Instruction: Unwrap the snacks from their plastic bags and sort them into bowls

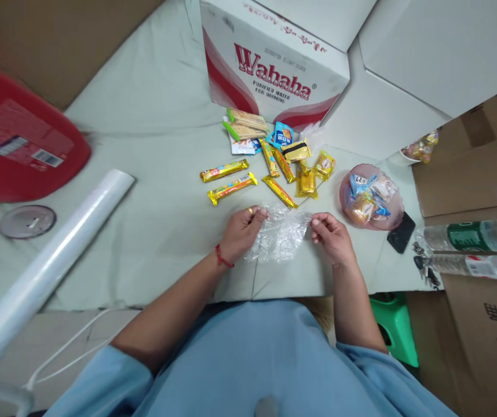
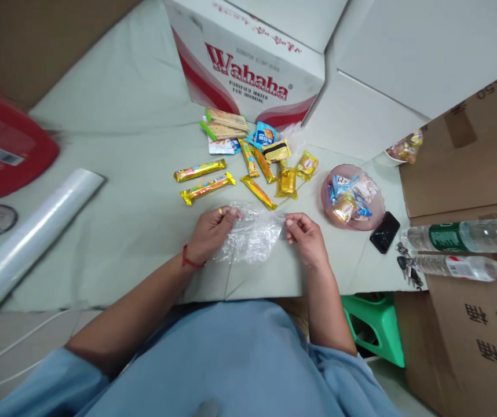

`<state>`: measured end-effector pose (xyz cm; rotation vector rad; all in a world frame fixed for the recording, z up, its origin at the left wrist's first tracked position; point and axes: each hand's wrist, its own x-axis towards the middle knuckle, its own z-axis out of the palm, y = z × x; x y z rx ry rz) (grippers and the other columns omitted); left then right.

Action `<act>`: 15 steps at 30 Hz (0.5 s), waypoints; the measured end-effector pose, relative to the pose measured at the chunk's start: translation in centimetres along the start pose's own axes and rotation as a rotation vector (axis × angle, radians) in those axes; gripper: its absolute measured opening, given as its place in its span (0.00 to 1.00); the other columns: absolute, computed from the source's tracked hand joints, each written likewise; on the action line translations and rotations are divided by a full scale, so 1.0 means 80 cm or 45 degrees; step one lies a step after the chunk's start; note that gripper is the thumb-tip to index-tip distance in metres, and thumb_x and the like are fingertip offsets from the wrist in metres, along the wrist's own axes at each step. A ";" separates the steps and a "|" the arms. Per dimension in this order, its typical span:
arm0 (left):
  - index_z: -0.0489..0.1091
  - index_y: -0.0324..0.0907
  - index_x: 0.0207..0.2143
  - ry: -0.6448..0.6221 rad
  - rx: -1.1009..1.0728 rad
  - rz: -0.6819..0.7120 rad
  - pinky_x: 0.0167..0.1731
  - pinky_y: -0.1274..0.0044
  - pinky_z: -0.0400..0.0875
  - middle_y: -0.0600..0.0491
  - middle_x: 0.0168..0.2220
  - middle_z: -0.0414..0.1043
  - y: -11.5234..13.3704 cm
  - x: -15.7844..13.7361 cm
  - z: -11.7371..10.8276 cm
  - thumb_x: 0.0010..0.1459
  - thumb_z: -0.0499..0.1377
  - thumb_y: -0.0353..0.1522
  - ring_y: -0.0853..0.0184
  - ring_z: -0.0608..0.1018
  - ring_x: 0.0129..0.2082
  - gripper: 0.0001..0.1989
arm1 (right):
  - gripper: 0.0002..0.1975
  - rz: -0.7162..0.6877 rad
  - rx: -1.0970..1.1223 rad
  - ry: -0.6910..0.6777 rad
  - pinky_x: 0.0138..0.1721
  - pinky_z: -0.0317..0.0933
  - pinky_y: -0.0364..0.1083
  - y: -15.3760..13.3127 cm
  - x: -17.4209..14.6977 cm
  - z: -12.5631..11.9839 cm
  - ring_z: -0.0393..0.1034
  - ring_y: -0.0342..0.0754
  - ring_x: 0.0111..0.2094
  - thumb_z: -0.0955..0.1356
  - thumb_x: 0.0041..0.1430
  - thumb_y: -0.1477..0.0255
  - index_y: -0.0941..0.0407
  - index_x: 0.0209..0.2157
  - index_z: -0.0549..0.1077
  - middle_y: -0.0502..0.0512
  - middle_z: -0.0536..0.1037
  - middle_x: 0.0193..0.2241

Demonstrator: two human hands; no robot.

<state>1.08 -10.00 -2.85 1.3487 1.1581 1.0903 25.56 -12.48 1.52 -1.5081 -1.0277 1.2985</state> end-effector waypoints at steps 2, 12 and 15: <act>0.79 0.42 0.35 -0.008 -0.004 -0.032 0.28 0.76 0.62 0.58 0.21 0.62 0.002 -0.002 0.001 0.66 0.53 0.57 0.69 0.64 0.24 0.29 | 0.20 -0.121 -0.053 0.061 0.25 0.61 0.42 0.004 0.000 0.006 0.64 0.41 0.26 0.78 0.53 0.53 0.52 0.41 0.78 0.51 0.77 0.36; 0.83 0.39 0.41 -0.048 -0.004 -0.096 0.30 0.76 0.64 0.59 0.20 0.59 0.013 -0.004 0.000 0.65 0.53 0.58 0.68 0.66 0.25 0.34 | 0.16 -0.259 -0.163 0.112 0.26 0.55 0.43 0.021 0.017 0.038 0.57 0.41 0.25 0.75 0.59 0.56 0.50 0.43 0.78 0.48 0.73 0.32; 0.83 0.39 0.41 -0.095 -0.011 -0.078 0.30 0.76 0.63 0.59 0.20 0.59 0.014 -0.004 0.000 0.65 0.53 0.58 0.69 0.64 0.24 0.33 | 0.16 -0.375 -0.254 0.052 0.30 0.59 0.43 0.018 0.022 0.042 0.60 0.41 0.27 0.77 0.56 0.59 0.50 0.43 0.79 0.51 0.75 0.40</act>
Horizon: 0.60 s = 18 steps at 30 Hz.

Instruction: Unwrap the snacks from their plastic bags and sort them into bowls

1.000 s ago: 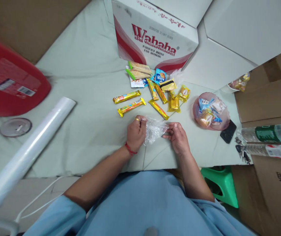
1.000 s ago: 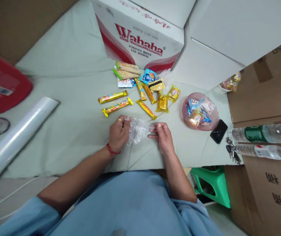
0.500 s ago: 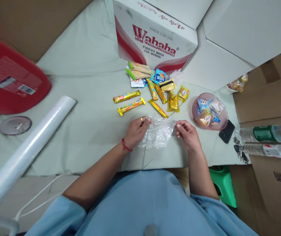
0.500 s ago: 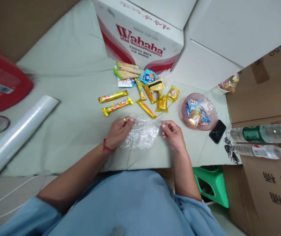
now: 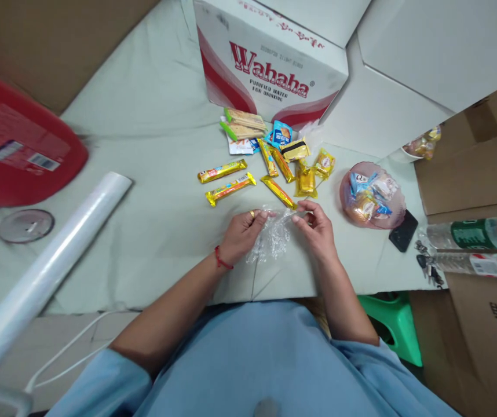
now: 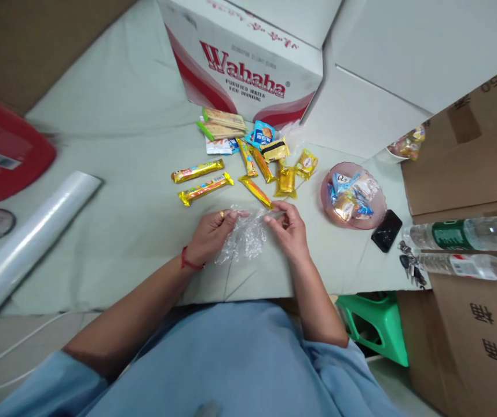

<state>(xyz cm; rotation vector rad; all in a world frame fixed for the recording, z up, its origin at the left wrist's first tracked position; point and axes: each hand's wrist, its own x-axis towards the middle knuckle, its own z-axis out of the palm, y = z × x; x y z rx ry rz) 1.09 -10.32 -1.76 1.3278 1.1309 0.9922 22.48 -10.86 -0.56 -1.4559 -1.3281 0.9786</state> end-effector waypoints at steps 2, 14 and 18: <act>0.83 0.39 0.42 0.011 0.007 -0.008 0.28 0.76 0.61 0.59 0.19 0.58 -0.001 0.001 -0.001 0.65 0.54 0.57 0.69 0.62 0.23 0.33 | 0.11 -0.083 -0.064 -0.031 0.34 0.62 0.44 -0.002 0.003 0.001 0.63 0.42 0.29 0.77 0.56 0.60 0.52 0.36 0.80 0.52 0.75 0.39; 0.82 0.41 0.40 0.107 -0.180 -0.080 0.23 0.77 0.54 0.59 0.19 0.55 -0.002 0.012 -0.015 0.61 0.57 0.60 0.71 0.59 0.21 0.33 | 0.19 0.446 0.378 -0.124 0.15 0.37 0.38 -0.019 -0.007 -0.108 0.50 0.34 0.14 0.81 0.51 0.59 0.53 0.35 0.74 0.46 0.75 0.24; 0.82 0.41 0.39 0.164 -0.187 -0.079 0.21 0.77 0.55 0.59 0.19 0.57 -0.005 0.015 -0.019 0.59 0.58 0.62 0.71 0.61 0.20 0.34 | 0.20 0.491 0.312 -0.023 0.16 0.35 0.38 -0.020 -0.015 -0.141 0.47 0.34 0.14 0.81 0.48 0.59 0.53 0.35 0.73 0.44 0.70 0.22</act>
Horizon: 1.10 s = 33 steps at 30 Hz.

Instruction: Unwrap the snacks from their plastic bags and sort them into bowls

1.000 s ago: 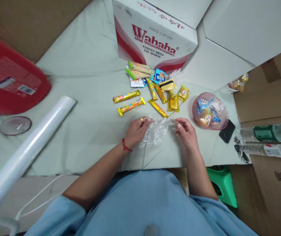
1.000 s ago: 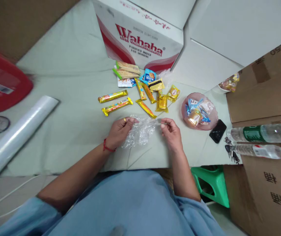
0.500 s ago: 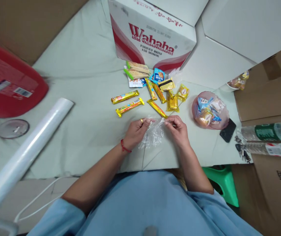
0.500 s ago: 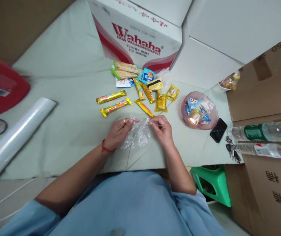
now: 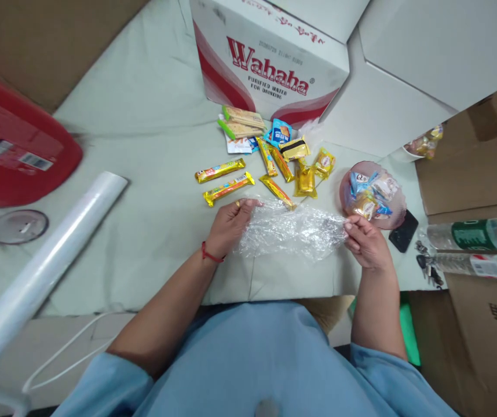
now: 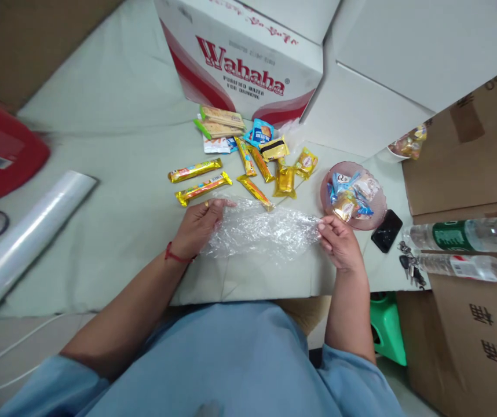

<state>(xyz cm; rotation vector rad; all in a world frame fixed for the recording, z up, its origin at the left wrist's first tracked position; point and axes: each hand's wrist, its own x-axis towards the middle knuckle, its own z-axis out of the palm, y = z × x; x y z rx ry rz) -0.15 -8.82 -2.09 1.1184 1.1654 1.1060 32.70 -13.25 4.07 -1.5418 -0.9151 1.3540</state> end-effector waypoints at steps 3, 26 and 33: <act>0.82 0.42 0.39 0.014 0.032 0.014 0.21 0.77 0.56 0.58 0.18 0.58 0.000 0.001 -0.002 0.59 0.58 0.62 0.71 0.61 0.20 0.34 | 0.21 -0.047 -0.120 0.090 0.17 0.40 0.39 0.003 -0.002 -0.021 0.50 0.36 0.17 0.80 0.47 0.57 0.53 0.34 0.74 0.44 0.69 0.22; 0.79 0.42 0.41 0.127 -0.139 -0.081 0.20 0.76 0.57 0.58 0.20 0.62 -0.004 -0.007 0.008 0.60 0.56 0.64 0.72 0.63 0.18 0.35 | 0.10 -0.850 -0.957 -0.143 0.46 0.65 0.53 0.073 -0.023 0.221 0.69 0.54 0.41 0.68 0.70 0.62 0.52 0.40 0.77 0.57 0.76 0.35; 0.69 0.47 0.55 0.054 -0.210 -0.007 0.27 0.77 0.67 0.51 0.43 0.74 -0.006 -0.010 0.011 0.53 0.69 0.55 0.72 0.71 0.27 0.34 | 0.09 -0.659 -0.659 0.026 0.36 0.62 0.48 0.067 -0.016 0.216 0.65 0.48 0.30 0.69 0.68 0.63 0.52 0.34 0.76 0.50 0.72 0.29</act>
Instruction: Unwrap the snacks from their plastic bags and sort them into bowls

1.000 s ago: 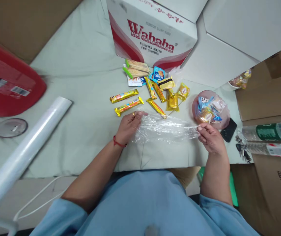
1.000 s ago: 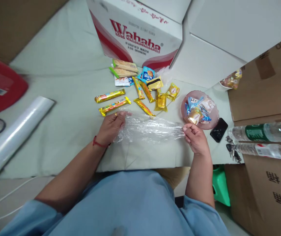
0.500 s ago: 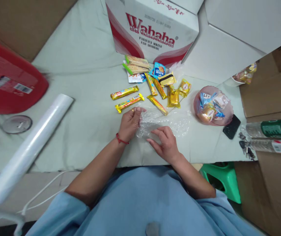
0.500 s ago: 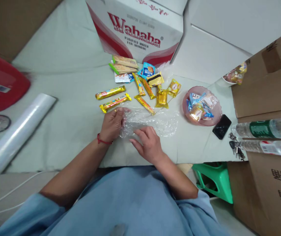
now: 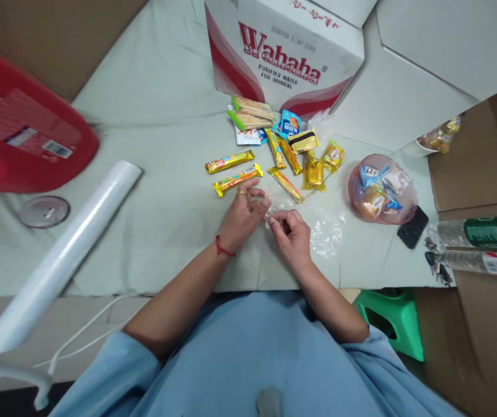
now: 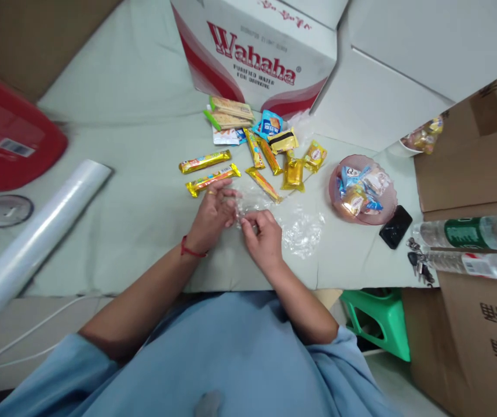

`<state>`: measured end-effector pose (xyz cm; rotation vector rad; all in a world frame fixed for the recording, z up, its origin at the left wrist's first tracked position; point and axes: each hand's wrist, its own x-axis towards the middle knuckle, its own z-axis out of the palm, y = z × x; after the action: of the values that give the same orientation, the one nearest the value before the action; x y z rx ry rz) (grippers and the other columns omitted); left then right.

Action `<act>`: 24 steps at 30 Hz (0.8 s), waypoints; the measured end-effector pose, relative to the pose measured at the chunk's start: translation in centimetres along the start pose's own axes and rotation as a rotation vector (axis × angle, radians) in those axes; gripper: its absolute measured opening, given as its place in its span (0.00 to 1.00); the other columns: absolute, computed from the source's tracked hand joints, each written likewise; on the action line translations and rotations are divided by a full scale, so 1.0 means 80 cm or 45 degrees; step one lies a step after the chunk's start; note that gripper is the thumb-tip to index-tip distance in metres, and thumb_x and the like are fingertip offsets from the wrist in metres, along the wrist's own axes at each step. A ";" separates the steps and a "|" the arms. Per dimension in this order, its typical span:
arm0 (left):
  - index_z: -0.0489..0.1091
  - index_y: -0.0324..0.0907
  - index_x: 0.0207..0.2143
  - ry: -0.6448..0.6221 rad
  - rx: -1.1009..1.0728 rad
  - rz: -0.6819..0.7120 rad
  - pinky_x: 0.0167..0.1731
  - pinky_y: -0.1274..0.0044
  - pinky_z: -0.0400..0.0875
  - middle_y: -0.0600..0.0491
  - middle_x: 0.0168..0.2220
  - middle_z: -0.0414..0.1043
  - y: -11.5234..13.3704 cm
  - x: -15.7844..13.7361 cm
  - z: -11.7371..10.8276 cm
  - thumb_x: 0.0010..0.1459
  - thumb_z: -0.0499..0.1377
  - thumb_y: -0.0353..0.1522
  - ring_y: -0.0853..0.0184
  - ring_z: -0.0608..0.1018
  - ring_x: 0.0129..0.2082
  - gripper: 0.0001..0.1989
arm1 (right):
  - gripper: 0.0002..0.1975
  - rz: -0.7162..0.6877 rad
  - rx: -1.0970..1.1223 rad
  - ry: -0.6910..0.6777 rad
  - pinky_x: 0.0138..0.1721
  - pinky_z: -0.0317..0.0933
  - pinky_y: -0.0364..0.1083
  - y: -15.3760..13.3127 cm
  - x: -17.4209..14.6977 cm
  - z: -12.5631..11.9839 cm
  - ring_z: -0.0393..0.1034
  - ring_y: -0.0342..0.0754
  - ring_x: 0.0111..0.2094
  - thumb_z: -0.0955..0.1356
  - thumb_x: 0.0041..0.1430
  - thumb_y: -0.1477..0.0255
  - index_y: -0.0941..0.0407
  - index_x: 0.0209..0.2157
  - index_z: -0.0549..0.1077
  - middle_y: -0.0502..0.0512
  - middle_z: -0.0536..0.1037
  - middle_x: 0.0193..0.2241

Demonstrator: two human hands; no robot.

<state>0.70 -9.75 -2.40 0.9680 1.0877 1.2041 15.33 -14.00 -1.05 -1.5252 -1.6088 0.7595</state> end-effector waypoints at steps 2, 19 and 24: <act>0.72 0.44 0.48 -0.010 0.162 0.018 0.32 0.77 0.69 0.50 0.44 0.74 0.000 -0.004 0.004 0.47 0.74 0.49 0.70 0.74 0.33 0.31 | 0.10 0.081 0.082 0.105 0.34 0.60 0.47 0.000 0.003 -0.008 0.63 0.46 0.29 0.70 0.66 0.62 0.52 0.33 0.76 0.49 0.70 0.28; 0.68 0.43 0.33 -0.146 -0.421 -0.346 0.47 0.69 0.77 0.48 0.48 0.80 0.014 -0.028 0.002 0.53 0.71 0.48 0.61 0.82 0.46 0.21 | 0.18 0.722 1.035 -0.050 0.19 0.47 0.38 -0.013 0.007 -0.086 0.55 0.39 0.24 0.79 0.44 0.60 0.53 0.29 0.70 0.45 0.67 0.24; 0.66 0.50 0.57 -0.123 -0.480 -0.330 0.52 0.67 0.77 0.45 0.63 0.71 0.008 -0.043 0.026 0.49 0.73 0.52 0.57 0.80 0.56 0.37 | 0.17 0.754 1.249 -0.107 0.19 0.51 0.36 -0.014 0.001 -0.082 0.57 0.38 0.24 0.79 0.47 0.63 0.54 0.30 0.70 0.48 0.73 0.29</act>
<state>2.52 -13.10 -0.92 0.5692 0.8402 1.0860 20.31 -14.57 3.32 -1.1835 -0.5816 1.6399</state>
